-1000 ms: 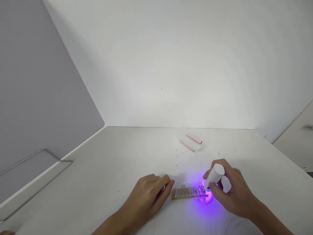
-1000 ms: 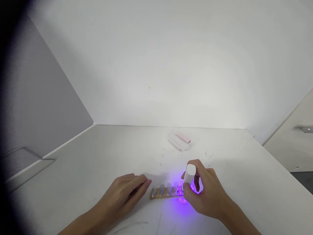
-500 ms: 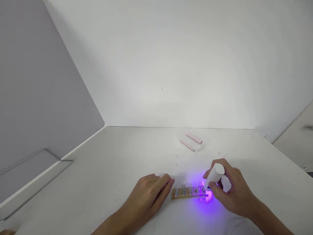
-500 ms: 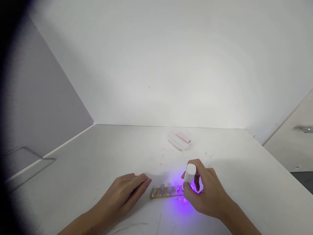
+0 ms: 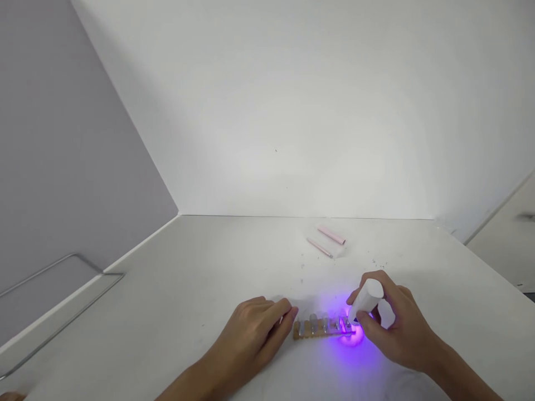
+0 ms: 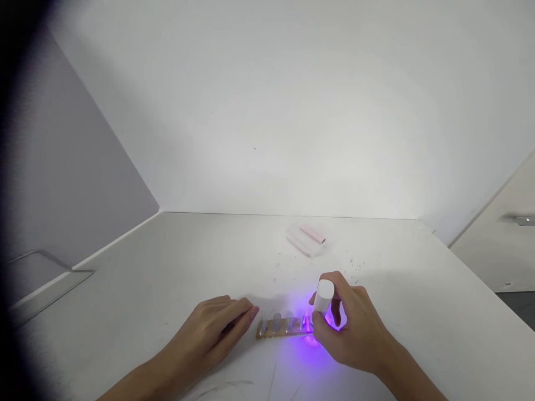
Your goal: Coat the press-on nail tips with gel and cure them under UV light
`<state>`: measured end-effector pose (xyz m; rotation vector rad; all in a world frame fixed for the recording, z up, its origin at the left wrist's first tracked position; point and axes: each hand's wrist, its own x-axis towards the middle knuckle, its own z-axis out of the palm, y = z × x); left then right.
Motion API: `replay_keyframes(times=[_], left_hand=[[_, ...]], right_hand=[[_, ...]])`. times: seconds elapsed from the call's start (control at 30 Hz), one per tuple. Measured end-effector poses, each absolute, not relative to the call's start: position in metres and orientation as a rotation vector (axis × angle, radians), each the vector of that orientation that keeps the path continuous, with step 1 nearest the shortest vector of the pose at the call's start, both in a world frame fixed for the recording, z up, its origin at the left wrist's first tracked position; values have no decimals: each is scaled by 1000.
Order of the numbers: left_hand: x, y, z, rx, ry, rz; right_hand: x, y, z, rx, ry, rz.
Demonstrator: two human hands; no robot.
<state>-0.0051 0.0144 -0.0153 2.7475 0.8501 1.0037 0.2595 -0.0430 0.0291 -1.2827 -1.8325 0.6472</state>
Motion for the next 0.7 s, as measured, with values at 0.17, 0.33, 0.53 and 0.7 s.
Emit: replay_keyframes(times=[0.17, 0.33, 0.53, 0.7], left_hand=[[-5, 15, -16, 2744, 846, 1016], [-5, 14, -17, 2738, 845, 1009], [-6, 14, -17, 2734, 852, 1022], [-5, 15, -18, 2723, 866, 1029]], right_hand=[[260, -43, 27, -1270, -1830, 656], [262, -43, 26, -1290, -1847, 661], [261, -42, 24, -1281, -1823, 660], [261, -41, 26, -1292, -1835, 657]])
